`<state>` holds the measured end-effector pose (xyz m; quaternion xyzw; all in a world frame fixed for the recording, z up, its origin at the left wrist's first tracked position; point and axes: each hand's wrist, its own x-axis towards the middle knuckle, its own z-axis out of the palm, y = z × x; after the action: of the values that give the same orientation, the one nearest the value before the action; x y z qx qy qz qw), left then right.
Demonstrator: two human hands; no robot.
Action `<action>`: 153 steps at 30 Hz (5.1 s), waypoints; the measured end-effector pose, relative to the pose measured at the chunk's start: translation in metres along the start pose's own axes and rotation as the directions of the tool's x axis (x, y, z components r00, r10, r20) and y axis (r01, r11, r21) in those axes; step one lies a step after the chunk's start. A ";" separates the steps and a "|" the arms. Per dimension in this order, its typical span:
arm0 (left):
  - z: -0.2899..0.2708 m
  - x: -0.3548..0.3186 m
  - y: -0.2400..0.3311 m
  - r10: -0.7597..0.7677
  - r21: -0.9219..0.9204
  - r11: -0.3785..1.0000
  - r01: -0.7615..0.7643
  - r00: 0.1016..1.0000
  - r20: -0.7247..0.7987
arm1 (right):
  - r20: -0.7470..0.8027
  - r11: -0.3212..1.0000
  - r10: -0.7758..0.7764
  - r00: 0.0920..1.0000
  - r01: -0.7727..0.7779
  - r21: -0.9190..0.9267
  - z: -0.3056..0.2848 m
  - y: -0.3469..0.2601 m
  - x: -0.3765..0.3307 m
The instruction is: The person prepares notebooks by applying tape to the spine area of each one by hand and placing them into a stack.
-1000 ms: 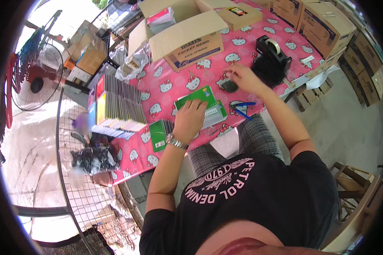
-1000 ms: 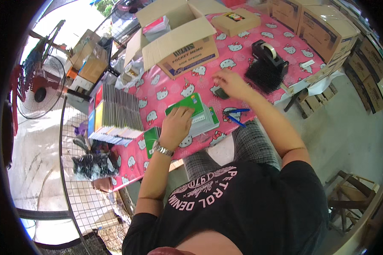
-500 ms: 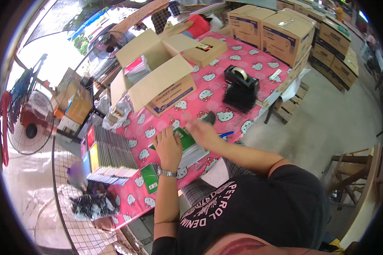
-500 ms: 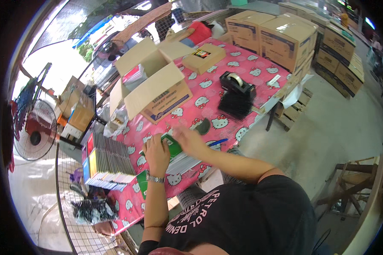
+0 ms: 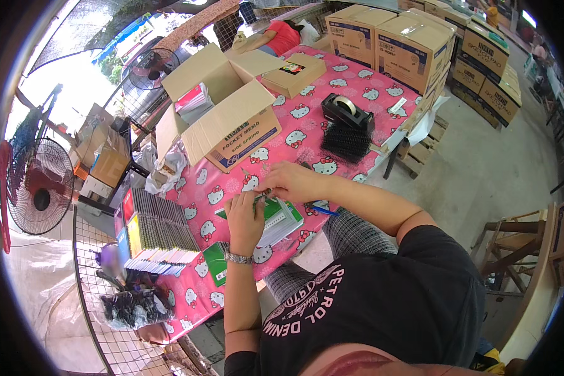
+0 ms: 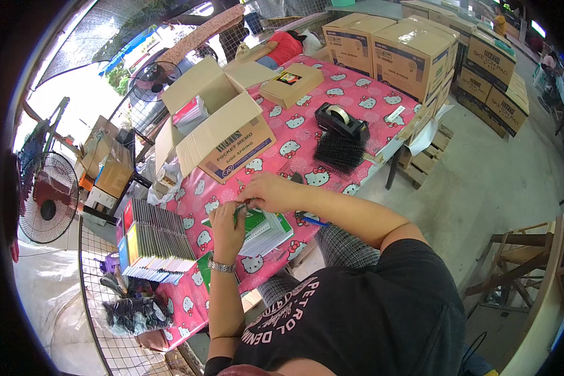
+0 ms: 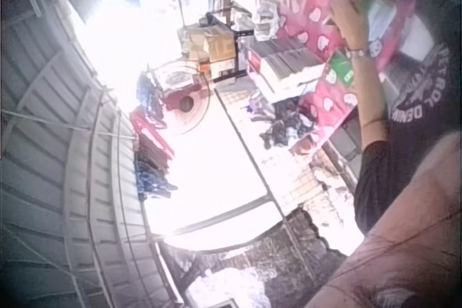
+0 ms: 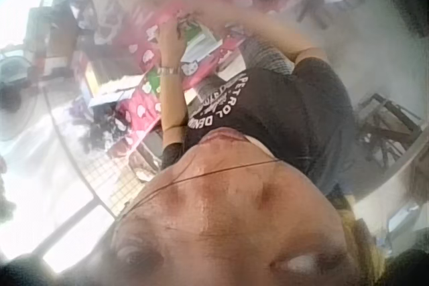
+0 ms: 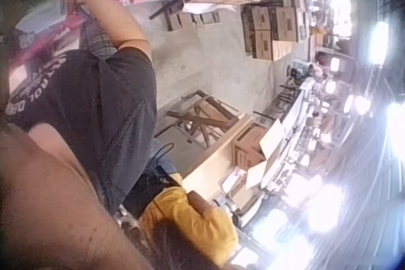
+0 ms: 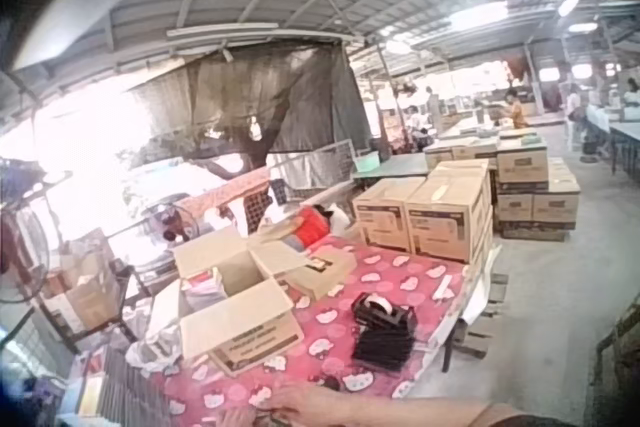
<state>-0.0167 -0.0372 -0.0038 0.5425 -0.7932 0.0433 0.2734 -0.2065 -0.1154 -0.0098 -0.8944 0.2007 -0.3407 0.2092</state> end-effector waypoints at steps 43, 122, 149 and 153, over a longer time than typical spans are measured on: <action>0.006 -0.016 -0.008 0.002 -0.055 0.998 -0.008 0.994 -0.108 | -0.093 0.989 0.105 0.990 -0.094 0.114 0.021 -0.013 -0.003; 0.022 -0.018 -0.054 -0.533 -0.697 0.633 0.337 0.843 -0.077 | -0.002 0.800 0.556 0.831 -0.535 -0.272 0.092 0.069 -0.171; 0.026 -0.027 -0.043 -0.612 -0.761 0.569 0.311 0.779 -0.139 | -0.235 0.956 0.021 0.972 -0.088 -0.279 0.052 -0.063 -0.004; 0.023 -0.031 -0.035 -0.532 -0.635 0.731 0.248 0.791 -0.303 | 0.349 0.550 0.521 0.779 -0.619 0.560 0.038 -0.067 0.004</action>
<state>0.0137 -0.0342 -0.0465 0.5686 -0.5426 -0.1245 0.6056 -0.1632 -0.0529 0.0005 -0.6715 0.3343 -0.2371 0.6174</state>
